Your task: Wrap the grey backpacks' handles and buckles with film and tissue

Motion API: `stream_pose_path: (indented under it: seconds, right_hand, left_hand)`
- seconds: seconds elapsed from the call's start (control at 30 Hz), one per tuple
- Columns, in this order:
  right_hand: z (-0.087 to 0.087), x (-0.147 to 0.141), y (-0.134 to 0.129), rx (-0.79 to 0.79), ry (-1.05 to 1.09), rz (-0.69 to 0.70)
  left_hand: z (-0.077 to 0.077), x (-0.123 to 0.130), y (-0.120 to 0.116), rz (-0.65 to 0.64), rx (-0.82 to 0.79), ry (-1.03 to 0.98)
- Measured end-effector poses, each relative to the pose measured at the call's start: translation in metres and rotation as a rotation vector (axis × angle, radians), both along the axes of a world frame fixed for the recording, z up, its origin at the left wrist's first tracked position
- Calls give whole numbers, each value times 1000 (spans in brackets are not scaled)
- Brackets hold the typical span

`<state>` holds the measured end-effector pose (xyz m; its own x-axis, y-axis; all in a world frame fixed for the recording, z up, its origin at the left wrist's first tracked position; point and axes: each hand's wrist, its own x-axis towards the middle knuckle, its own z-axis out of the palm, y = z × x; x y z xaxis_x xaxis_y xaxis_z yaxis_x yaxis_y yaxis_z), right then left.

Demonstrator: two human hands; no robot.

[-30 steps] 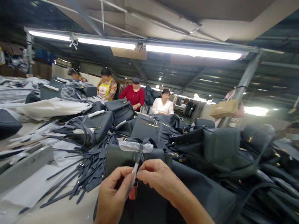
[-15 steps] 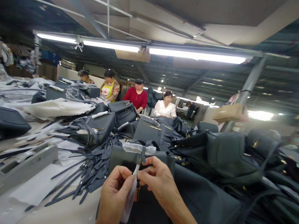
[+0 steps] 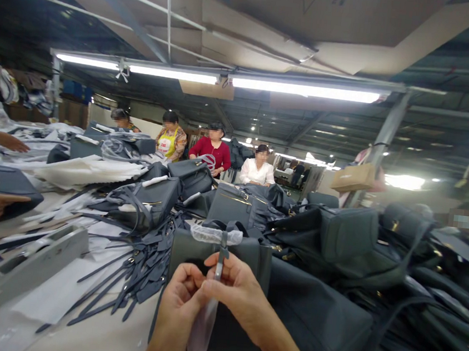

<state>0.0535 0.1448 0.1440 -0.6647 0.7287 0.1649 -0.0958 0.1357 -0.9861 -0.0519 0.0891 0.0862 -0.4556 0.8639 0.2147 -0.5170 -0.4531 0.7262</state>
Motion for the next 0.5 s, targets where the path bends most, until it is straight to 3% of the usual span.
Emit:
stream_pose_path:
  seconds: [0.2,0.27,0.37,0.4,0.43,0.5]
  right_hand:
    - [11,7,-3,221,-187,-31]
    - [17,17,0,403,-298,-213]
    - [23,35,19,680,-374,-651]
    - [24,40,27,734,-398,-730]
    - [25,43,35,767,-436,-735]
    - [27,47,48,783,-530,-600]
  left_hand:
    - [-15,-5,10,-81,6,-144]
    - [-16,-8,11,-63,-8,-126]
    - [-12,-11,8,-30,-18,-109]
    - [-9,-12,6,-23,-19,-110]
    - [-8,-12,6,-22,-18,-110]
    - [-8,-14,6,-26,-17,-98]
